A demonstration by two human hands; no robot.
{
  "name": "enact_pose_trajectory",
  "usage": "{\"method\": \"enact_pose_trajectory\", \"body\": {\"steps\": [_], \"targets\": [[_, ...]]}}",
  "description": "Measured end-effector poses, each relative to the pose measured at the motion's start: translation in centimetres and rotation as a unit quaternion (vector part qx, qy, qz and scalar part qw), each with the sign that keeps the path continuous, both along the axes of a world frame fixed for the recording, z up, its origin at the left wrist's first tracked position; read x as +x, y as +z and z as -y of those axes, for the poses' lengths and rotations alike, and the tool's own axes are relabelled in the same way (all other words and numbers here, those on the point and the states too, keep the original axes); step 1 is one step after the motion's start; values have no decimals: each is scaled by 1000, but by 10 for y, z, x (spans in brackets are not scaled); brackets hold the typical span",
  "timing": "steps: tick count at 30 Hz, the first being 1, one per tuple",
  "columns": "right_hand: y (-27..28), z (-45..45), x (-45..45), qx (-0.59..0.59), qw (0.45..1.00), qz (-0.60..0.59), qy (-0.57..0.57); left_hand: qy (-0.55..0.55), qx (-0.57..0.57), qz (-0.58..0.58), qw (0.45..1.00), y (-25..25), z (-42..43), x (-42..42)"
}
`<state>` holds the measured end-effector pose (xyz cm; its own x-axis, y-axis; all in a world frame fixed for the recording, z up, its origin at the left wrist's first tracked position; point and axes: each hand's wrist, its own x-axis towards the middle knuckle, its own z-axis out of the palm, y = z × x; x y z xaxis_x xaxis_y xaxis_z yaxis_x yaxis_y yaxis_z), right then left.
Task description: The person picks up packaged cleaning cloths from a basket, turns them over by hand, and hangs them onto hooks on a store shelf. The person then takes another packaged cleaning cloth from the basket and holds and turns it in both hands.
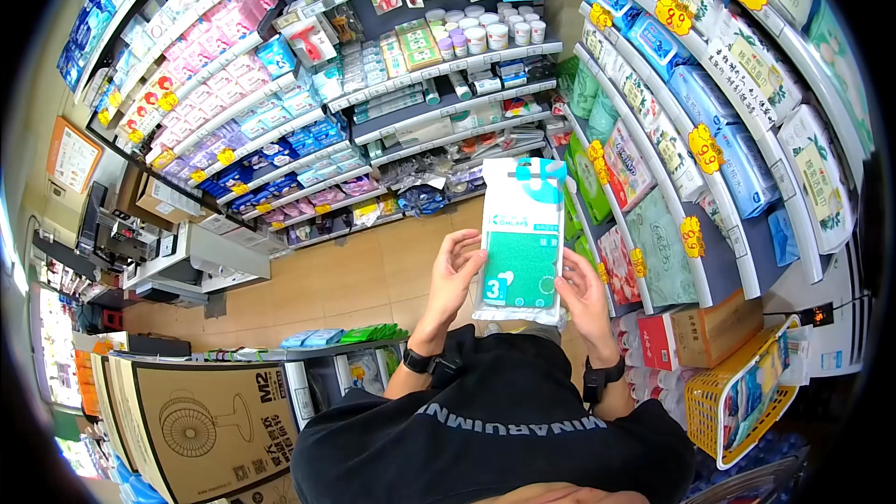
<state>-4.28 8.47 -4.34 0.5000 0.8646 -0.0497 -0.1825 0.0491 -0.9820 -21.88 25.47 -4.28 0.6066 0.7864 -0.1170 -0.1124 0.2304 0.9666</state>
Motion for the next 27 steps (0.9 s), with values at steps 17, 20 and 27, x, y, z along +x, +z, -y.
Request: {"method": "enact_pose_trajectory", "body": {"steps": [17,20,27], "targets": [[8,-9,-11,12,999,22,-36,-34,-52,54,997,-2,-10,-7],[18,-9,-12,23,998,6,-55,-52,-56,56,996,-5,-14,0],[12,-17,13,37,998,-18,-43,-69,-79,63,992,-2,-28,26]]}}
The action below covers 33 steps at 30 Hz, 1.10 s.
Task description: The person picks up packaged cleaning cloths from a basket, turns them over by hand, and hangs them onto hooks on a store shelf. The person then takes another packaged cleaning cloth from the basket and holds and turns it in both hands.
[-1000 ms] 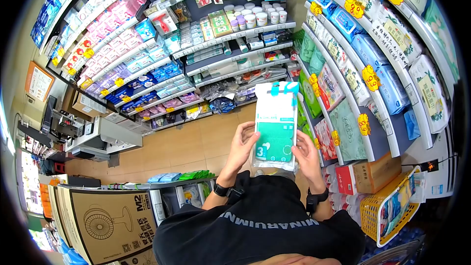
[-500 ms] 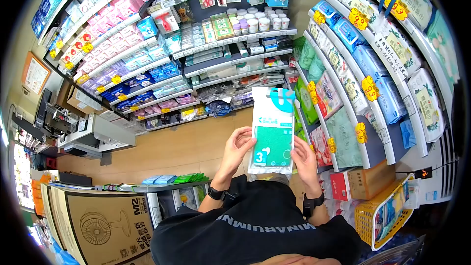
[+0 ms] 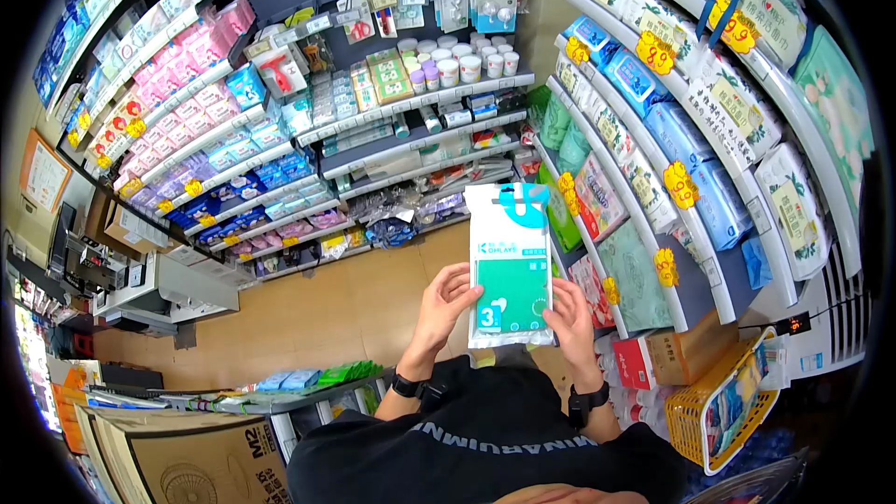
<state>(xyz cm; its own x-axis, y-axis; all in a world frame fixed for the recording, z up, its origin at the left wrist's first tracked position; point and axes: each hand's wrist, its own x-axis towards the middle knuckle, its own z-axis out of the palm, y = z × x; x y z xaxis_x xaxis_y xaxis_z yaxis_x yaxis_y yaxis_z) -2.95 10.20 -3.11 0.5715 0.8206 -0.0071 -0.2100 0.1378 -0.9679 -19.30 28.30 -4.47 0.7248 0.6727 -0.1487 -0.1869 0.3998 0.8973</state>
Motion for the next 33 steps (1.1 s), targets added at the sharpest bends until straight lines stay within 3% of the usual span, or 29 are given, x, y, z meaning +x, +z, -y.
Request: {"method": "enact_pose_trajectory", "body": {"steps": [15,26,33], "targets": [[35,-110,119,21,996,-16,83,122,53,38,990,31,-76,103],[6,-131,215,78,994,-3,70,180,65,90,977,38,-94,204],[-1,-128,241,48,996,-5,70,165,96,68,979,41,-91,236]]}}
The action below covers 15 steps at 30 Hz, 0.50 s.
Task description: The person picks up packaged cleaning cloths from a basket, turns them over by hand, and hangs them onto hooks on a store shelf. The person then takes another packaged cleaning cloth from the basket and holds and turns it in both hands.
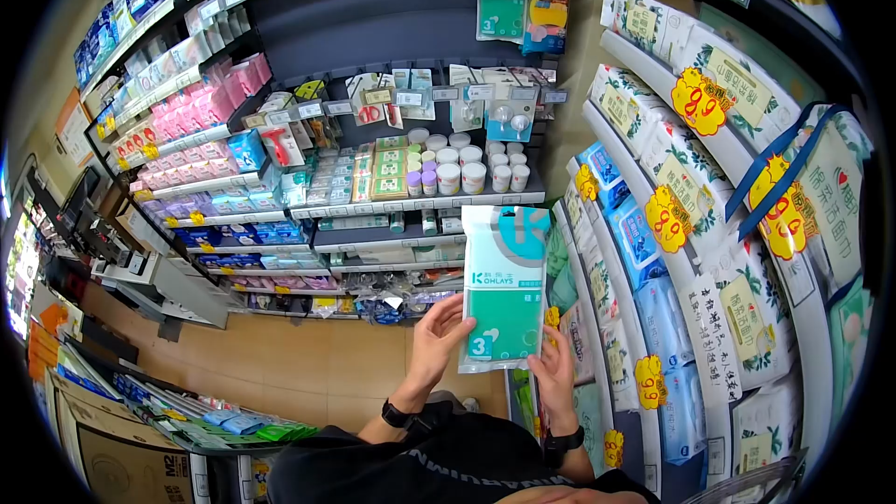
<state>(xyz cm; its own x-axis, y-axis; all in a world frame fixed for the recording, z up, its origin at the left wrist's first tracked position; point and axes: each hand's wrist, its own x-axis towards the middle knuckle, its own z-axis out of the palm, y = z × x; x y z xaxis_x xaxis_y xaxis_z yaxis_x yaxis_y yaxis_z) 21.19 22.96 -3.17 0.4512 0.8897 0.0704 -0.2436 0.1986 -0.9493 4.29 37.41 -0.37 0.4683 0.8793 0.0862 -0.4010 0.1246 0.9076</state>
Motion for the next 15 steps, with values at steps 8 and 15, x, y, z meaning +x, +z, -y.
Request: {"method": "enact_pose_trajectory", "body": {"steps": [8,15], "targets": [[-7,-17,13,49,995,-69,-52,-24,50,-40,998,-9,1,21],[11,-45,27,69,993,-52,-80,-21,44,-29,998,-11,-11,35]]}}
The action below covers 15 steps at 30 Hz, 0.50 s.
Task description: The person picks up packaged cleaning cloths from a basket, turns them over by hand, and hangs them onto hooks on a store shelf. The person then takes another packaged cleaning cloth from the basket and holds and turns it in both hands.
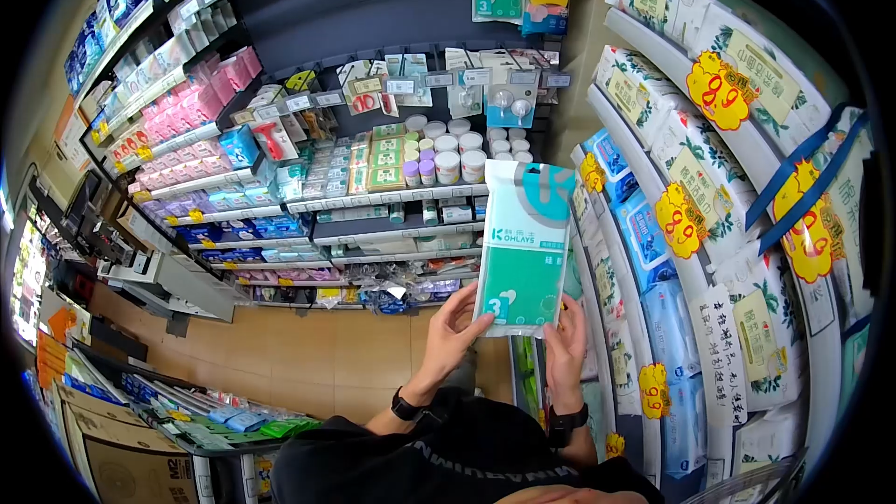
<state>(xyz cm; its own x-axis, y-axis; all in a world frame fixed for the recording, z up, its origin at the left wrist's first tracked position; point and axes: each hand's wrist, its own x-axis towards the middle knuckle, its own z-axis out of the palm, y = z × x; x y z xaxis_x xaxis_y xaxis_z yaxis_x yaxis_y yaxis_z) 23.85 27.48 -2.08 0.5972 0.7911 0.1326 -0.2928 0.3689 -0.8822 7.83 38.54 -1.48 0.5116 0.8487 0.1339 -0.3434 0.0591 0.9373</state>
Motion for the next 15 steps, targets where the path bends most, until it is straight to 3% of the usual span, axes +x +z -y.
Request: {"method": "enact_pose_trajectory", "body": {"steps": [6,15], "targets": [[8,-37,17,11,1000,24,12,26,6,12,1000,-2,-30,18],[57,-132,54,79,995,61,-13,54,95,21,994,46,-121,58]]}}
